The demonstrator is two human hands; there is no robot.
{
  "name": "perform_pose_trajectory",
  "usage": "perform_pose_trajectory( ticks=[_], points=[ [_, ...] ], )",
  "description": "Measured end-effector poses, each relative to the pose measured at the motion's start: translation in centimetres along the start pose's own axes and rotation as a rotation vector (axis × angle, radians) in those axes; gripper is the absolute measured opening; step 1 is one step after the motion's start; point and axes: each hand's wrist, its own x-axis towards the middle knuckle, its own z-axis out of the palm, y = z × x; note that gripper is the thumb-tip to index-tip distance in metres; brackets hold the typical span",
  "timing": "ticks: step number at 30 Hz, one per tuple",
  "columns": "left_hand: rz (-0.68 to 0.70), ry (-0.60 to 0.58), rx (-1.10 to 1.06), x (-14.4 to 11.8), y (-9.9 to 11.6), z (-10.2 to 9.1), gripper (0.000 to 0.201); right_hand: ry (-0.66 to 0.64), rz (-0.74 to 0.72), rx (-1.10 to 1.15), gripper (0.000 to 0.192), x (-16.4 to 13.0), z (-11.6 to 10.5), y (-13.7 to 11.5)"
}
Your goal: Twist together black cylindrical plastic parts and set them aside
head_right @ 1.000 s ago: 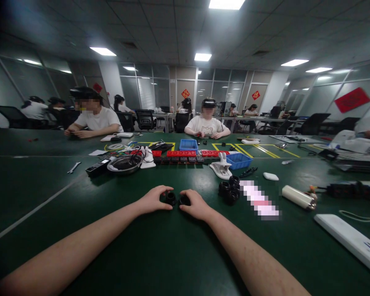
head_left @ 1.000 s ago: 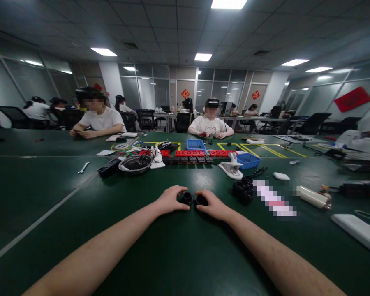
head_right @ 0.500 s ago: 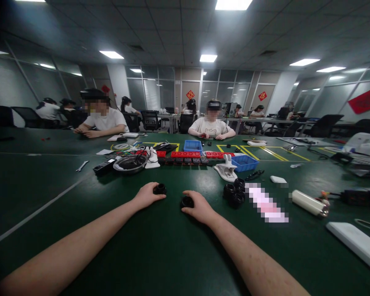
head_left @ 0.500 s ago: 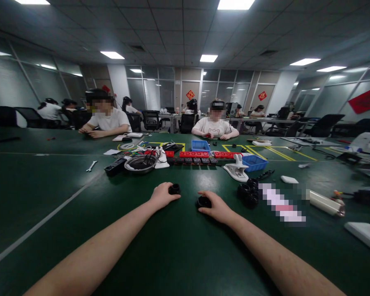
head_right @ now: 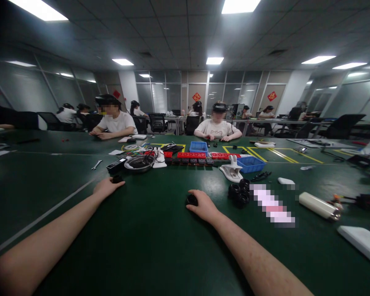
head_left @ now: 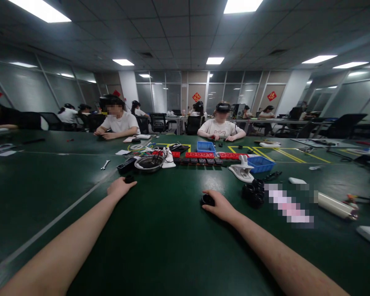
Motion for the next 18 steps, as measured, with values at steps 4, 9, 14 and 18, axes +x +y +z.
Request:
perform_pose_trajectory(
  ticks=[4, 9, 14, 18],
  points=[
    [-0.079, 0.022, 0.012, -0.2, -0.2, -0.1, 0.065, 0.006, -0.01, -0.014, 0.048, 0.0, 0.1, -0.1],
    [-0.123, 0.184, -0.03, -1.4, 0.3, 0.0, 0.083, 0.008, -0.011, -0.025, 0.047, -0.1, 0.0, -0.3],
    [0.144, 0.414, -0.105, -5.9, 2.1, 0.3, 0.067, 0.01, -0.002, -0.027, 0.048, 0.0, 0.2, -0.1],
    [0.774, 0.154, -0.133, -11.7, 6.3, 1.6, 0.054, 0.011, 0.006, 0.015, 0.057, 0.1, 0.4, 0.0]
  ],
)
